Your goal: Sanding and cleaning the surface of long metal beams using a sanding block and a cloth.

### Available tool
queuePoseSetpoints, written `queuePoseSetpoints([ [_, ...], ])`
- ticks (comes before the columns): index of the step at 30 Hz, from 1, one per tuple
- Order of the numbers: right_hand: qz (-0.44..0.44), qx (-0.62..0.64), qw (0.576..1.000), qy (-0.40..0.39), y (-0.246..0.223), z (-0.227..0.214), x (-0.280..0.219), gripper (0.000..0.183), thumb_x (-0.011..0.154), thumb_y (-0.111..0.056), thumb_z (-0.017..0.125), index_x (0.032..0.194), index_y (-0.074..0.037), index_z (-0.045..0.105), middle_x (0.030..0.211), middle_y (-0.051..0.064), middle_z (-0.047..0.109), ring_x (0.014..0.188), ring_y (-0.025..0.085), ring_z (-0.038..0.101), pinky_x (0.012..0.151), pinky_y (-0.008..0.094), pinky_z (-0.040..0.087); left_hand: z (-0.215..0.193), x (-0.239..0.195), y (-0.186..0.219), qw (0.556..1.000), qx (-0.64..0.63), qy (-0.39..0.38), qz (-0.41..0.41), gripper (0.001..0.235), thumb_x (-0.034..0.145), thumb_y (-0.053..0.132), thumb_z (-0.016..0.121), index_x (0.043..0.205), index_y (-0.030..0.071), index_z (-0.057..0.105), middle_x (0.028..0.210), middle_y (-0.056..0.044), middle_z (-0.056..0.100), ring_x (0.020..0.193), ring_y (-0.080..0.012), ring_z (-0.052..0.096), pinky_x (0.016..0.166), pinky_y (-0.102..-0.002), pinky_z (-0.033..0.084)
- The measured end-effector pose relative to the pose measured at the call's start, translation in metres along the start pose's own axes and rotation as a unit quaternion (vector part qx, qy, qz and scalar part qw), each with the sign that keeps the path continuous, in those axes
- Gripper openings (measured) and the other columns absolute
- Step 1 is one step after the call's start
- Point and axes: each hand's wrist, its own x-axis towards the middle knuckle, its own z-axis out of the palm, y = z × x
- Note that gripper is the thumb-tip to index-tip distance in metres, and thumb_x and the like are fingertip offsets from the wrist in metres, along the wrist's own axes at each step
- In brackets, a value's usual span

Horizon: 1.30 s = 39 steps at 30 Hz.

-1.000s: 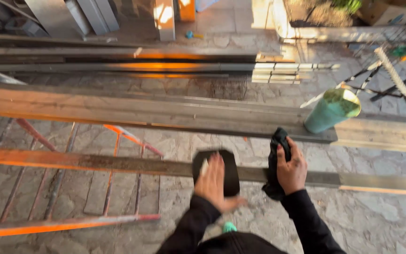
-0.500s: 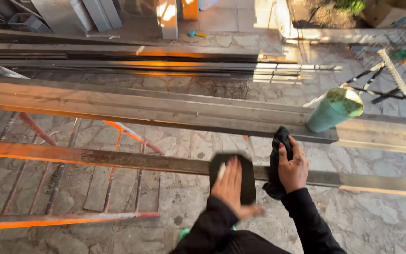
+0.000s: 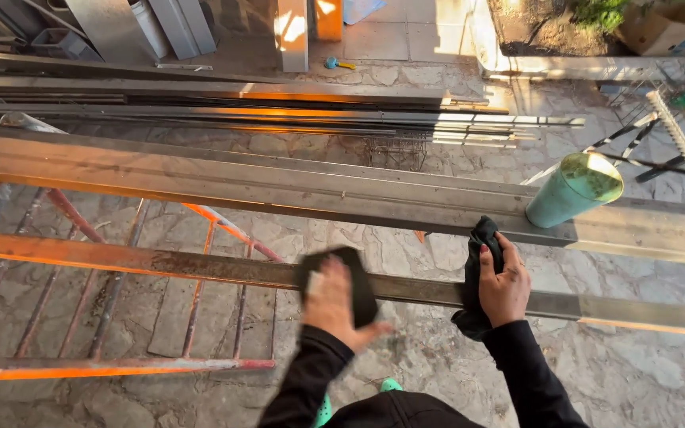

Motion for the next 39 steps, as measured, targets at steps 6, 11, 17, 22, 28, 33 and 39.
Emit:
queuePoseSetpoints([
  [6,0.001,-0.007,1.000,0.004,0.005,0.005,0.003,0.044,0.103,-0.033,0.056,0.138,-0.008,0.063,0.130,0.020,0.069,0.116,0.039,0.063,0.095,0.048,0.048,-0.047,0.018,0.086,0.997,-0.054,0.047,0.018,0.173,0.051,0.124,0.021,0.162,-0.006,0.000,0.174,-0.018,-0.003,0.161,-0.0274,0.000,0.130,-0.039,0.002],
  [11,0.001,-0.003,1.000,0.006,0.008,0.004,0.004,0.043,0.103,-0.033,0.056,0.138,-0.008,0.064,0.129,0.020,0.069,0.117,0.039,0.063,0.095,0.048,0.047,-0.005,-0.003,-0.024,0.971,-0.214,-0.084,-0.072,0.147,0.065,0.104,0.049,0.162,-0.001,0.014,0.171,-0.024,0.013,0.157,-0.0366,0.016,0.125,-0.053,0.011],
  [17,0.021,-0.014,1.000,0.009,0.020,0.005,0.000,0.045,0.108,-0.040,0.062,0.143,-0.012,0.065,0.122,0.026,0.068,0.115,0.050,0.063,0.094,0.056,0.052,-0.017,-0.001,0.069,0.899,-0.438,-0.007,-0.002,0.150,0.054,0.097,0.063,0.160,-0.003,0.027,0.167,-0.028,0.022,0.156,-0.0430,0.014,0.126,-0.055,0.009],
  [22,0.015,-0.008,1.000,0.010,0.019,0.009,0.003,0.045,0.108,-0.040,0.063,0.143,-0.012,0.065,0.118,0.027,0.069,0.112,0.050,0.064,0.091,0.057,0.053,0.012,-0.015,-0.023,0.963,-0.252,0.012,-0.091,0.159,0.053,0.105,0.062,0.164,0.000,0.020,0.170,-0.022,0.021,0.157,-0.0371,0.020,0.125,-0.055,0.014],
  [28,0.014,-0.006,1.000,0.012,0.020,0.008,0.003,0.044,0.109,-0.038,0.062,0.144,-0.012,0.065,0.120,0.024,0.069,0.114,0.047,0.064,0.095,0.055,0.052,-0.036,0.002,0.064,0.939,-0.340,-0.009,0.048,0.147,0.059,0.099,0.045,0.160,-0.006,0.023,0.169,-0.028,0.020,0.158,-0.0406,0.015,0.128,-0.054,0.009],
  [33,0.033,-0.009,0.999,-0.003,0.017,0.007,0.002,0.047,0.109,-0.041,0.060,0.146,-0.013,0.063,0.124,0.025,0.068,0.117,0.046,0.063,0.097,0.055,0.051,0.002,-0.006,-0.011,0.963,-0.249,0.016,-0.101,0.159,0.055,0.108,0.053,0.161,-0.006,0.017,0.170,-0.026,0.015,0.159,-0.0387,0.013,0.127,-0.051,0.010],
  [39,0.028,-0.008,1.000,0.007,0.018,0.008,0.002,0.046,0.109,-0.042,0.060,0.144,-0.014,0.064,0.123,0.023,0.069,0.116,0.047,0.063,0.097,0.057,0.051,-0.039,0.002,0.056,0.902,-0.422,-0.074,0.049,0.143,0.063,0.095,0.056,0.159,-0.007,0.027,0.166,-0.032,0.022,0.156,-0.0442,0.017,0.126,-0.053,0.011],
])
